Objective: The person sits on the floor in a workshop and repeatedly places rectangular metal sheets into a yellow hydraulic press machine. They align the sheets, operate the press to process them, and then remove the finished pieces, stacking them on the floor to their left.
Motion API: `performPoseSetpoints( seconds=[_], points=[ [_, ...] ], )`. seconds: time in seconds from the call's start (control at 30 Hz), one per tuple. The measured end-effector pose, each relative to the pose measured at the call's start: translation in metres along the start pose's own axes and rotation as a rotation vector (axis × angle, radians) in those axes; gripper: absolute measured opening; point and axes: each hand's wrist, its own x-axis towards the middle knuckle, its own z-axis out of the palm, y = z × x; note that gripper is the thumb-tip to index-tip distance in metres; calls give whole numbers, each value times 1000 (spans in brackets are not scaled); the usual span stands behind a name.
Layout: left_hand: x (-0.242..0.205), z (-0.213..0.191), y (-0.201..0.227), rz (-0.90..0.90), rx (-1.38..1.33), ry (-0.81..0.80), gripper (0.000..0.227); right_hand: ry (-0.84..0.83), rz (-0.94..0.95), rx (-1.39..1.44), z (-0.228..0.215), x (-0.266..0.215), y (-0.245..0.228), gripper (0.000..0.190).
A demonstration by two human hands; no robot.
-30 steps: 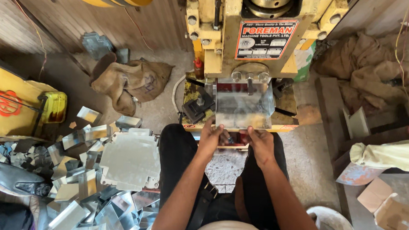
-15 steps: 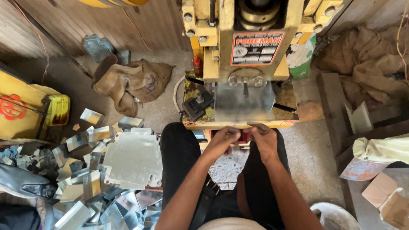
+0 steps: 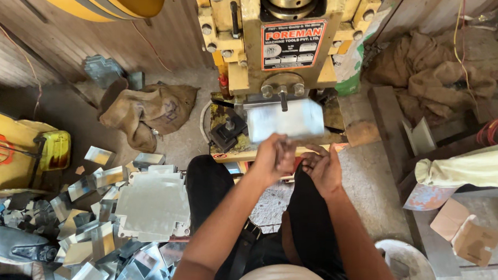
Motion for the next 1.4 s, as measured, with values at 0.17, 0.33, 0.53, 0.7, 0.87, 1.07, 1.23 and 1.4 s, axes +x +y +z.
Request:
performPoseSetpoints(
  seconds=[0.17, 0.33, 0.53, 0.7, 0.87, 1.07, 1.23, 1.4],
  points=[
    [-66, -39, -12, -57, 497, -187, 29, -98, 134, 132, 46, -10, -49, 64],
    [-63, -61, 18, 116, 133, 162, 64, -174, 160, -20, 57, -5, -47, 66],
    [-71, -30, 14, 481, 302, 71, 77, -58, -191, -123, 75, -10, -22, 80],
    [-38, -42, 12, 783, 932, 505, 67, 7, -216, -332, 81, 5, -26, 88],
    [-16, -56, 23, 827, 993, 567, 60, 80, -287, -461, 67, 35, -29, 77],
    [-17, -58, 22, 872, 948, 583, 53, 129, -317, -558, 54, 37, -28, 71],
    [-16, -66, 17, 922, 1028, 686, 55, 155, -315, -546, 56, 32, -27, 71],
    [-7, -77, 11, 969, 972, 686, 54, 162, -345, -514, 63, 29, -30, 80]
  ],
)
